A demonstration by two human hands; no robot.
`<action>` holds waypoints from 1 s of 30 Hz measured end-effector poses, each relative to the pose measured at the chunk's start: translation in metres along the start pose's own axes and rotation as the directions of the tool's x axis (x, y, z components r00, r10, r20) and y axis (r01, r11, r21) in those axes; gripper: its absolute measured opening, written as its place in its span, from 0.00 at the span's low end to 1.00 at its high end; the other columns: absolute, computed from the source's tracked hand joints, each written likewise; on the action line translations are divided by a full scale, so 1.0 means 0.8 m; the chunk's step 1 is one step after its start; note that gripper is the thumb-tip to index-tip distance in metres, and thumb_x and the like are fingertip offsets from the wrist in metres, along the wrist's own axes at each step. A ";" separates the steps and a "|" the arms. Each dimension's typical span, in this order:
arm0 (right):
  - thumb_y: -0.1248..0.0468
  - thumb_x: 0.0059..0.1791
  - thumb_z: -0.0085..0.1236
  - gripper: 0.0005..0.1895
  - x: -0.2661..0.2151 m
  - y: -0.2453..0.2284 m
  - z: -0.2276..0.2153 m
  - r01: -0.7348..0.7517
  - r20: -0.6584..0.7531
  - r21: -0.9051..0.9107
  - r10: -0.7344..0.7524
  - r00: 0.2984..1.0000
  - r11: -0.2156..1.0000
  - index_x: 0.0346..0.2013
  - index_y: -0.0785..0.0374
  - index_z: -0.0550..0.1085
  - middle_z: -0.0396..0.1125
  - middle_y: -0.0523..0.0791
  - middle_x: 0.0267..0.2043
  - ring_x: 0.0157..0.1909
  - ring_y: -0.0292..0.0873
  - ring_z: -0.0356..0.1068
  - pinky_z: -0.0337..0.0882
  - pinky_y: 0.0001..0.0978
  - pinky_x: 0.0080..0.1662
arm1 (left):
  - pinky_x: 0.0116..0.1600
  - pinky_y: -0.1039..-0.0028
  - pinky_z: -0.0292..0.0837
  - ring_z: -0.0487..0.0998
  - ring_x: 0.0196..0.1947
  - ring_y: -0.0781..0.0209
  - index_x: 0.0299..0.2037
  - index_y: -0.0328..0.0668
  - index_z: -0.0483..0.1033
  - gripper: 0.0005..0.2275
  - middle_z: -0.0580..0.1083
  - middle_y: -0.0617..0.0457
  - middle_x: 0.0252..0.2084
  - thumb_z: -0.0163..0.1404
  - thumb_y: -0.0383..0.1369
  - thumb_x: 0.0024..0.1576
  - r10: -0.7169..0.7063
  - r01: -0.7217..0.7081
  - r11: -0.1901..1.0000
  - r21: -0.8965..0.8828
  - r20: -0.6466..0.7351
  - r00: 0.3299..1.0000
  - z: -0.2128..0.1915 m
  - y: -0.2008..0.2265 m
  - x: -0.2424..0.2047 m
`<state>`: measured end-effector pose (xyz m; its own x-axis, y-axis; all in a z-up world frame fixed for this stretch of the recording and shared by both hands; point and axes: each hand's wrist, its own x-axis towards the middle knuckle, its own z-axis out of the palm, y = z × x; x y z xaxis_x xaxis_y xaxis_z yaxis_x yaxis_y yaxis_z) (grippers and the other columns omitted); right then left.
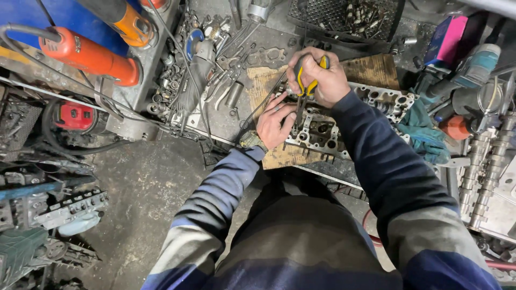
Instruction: The person uses a power drill to remove bolts from a cylinder head on a workbench, then flips the head to access the camshaft. They use pliers to remove small components from the camshaft area and place them on the bench.
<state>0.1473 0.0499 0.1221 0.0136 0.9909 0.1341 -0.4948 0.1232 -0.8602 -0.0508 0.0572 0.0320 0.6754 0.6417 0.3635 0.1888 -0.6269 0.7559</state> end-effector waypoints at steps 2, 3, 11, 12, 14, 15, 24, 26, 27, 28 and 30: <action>0.54 0.60 0.57 0.15 0.000 -0.004 0.004 0.017 0.007 0.008 -0.017 1.000 1.000 0.47 0.65 0.75 0.73 0.49 0.36 0.30 0.40 0.69 0.71 0.31 0.34 | 0.76 0.55 0.59 0.67 0.74 0.42 0.54 0.41 0.79 0.14 0.80 0.49 0.52 0.47 0.27 0.60 -0.016 0.015 0.999 -0.043 -0.021 1.000 -0.001 0.004 0.001; 0.55 0.60 0.56 0.15 -0.002 -0.004 0.007 0.027 0.014 0.022 -0.028 1.000 0.999 0.46 0.65 0.74 0.72 0.50 0.36 0.28 0.41 0.67 0.70 0.32 0.33 | 0.74 0.58 0.64 0.63 0.77 0.41 0.58 0.39 0.77 0.18 0.79 0.47 0.59 0.44 0.24 0.58 -0.041 0.037 0.996 -0.085 -0.039 0.998 -0.002 0.005 -0.001; 0.51 0.62 0.52 0.16 0.013 -0.140 0.016 0.195 -0.090 -0.028 -0.197 0.976 0.980 0.53 0.61 0.72 0.71 0.50 0.44 0.37 0.46 0.73 0.77 0.37 0.42 | 0.74 0.59 0.63 0.61 0.79 0.40 0.65 0.39 0.73 0.25 0.76 0.40 0.64 0.39 0.24 0.56 -0.169 0.148 0.983 -0.109 -0.210 0.963 0.015 -0.009 -0.009; 0.55 0.62 0.55 0.15 0.017 -0.159 0.017 0.270 -0.049 -0.122 -0.278 0.959 0.955 0.56 0.63 0.72 0.71 0.51 0.47 0.38 0.47 0.72 0.77 0.38 0.44 | 0.74 0.59 0.62 0.62 0.78 0.39 0.67 0.38 0.71 0.25 0.74 0.39 0.67 0.39 0.24 0.56 -0.212 0.191 0.975 -0.111 -0.234 0.949 0.019 -0.013 -0.004; 0.54 0.62 0.57 0.16 0.016 -0.161 0.034 0.333 0.034 -0.303 -0.339 0.940 0.893 0.58 0.62 0.71 0.71 0.50 0.48 0.39 0.45 0.72 0.77 0.36 0.45 | 0.75 0.58 0.62 0.63 0.77 0.37 0.66 0.35 0.71 0.25 0.74 0.40 0.66 0.39 0.24 0.57 -0.178 0.158 0.982 -0.100 -0.239 0.955 0.019 -0.014 -0.005; 0.54 0.61 0.59 0.18 0.016 -0.162 0.042 0.386 0.122 -0.456 -0.373 0.920 0.802 0.60 0.60 0.71 0.71 0.48 0.48 0.40 0.43 0.71 0.77 0.34 0.46 | 0.75 0.57 0.62 0.65 0.76 0.36 0.66 0.32 0.70 0.24 0.75 0.41 0.65 0.38 0.24 0.57 -0.154 0.139 0.987 -0.081 -0.243 0.958 0.019 -0.015 -0.004; 0.67 0.56 0.56 0.12 0.058 -0.004 -0.008 0.717 0.725 -0.684 -0.234 0.648 -0.131 0.55 0.59 0.76 0.67 0.52 0.48 0.44 0.57 0.69 0.71 0.48 0.47 | 0.76 0.53 0.59 0.66 0.74 0.40 0.67 0.42 0.73 0.22 0.77 0.45 0.64 0.39 0.28 0.62 -0.146 0.160 0.985 0.061 -0.194 0.970 0.030 -0.043 -0.014; 0.69 0.50 0.62 0.19 0.080 0.030 -0.056 0.711 0.731 -0.681 -0.207 0.650 -0.173 0.56 0.58 0.76 0.67 0.51 0.49 0.44 0.56 0.68 0.70 0.46 0.48 | 0.76 0.53 0.59 0.66 0.74 0.40 0.68 0.42 0.72 0.23 0.77 0.45 0.64 0.39 0.29 0.62 -0.150 0.166 0.983 0.073 -0.185 0.971 0.024 -0.034 -0.009; 0.71 0.45 0.67 0.26 0.088 0.049 -0.080 0.704 0.735 -0.678 -0.176 0.655 -0.211 0.57 0.57 0.75 0.66 0.51 0.50 0.45 0.55 0.68 0.69 0.45 0.49 | 0.76 0.53 0.59 0.66 0.74 0.40 0.68 0.42 0.72 0.23 0.77 0.45 0.64 0.39 0.29 0.62 -0.159 0.176 0.981 0.082 -0.176 0.971 0.022 -0.028 -0.009; 0.71 0.45 0.67 0.26 0.095 0.056 -0.092 0.703 0.733 -0.680 -0.179 0.656 -0.209 0.57 0.57 0.75 0.66 0.51 0.50 0.45 0.55 0.68 0.69 0.45 0.49 | 0.76 0.53 0.59 0.66 0.74 0.40 0.68 0.42 0.72 0.23 0.77 0.45 0.64 0.39 0.29 0.62 -0.160 0.177 0.981 0.084 -0.172 0.972 0.021 -0.028 -0.010; 0.68 0.29 0.80 0.43 0.106 0.071 -0.118 0.663 0.735 -0.662 -0.128 0.666 -0.349 0.58 0.54 0.75 0.67 0.51 0.49 0.47 0.54 0.68 0.68 0.44 0.53 | 0.76 0.52 0.59 0.65 0.75 0.41 0.68 0.43 0.72 0.23 0.77 0.46 0.64 0.39 0.30 0.62 -0.175 0.193 0.977 0.092 -0.175 0.969 0.023 -0.027 -0.010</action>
<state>0.2028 0.1460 0.0381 -0.5660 0.6042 0.5608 0.7571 0.6502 0.0635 -0.0473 0.0575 0.0028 0.4967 0.8088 0.3150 0.3807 -0.5292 0.7583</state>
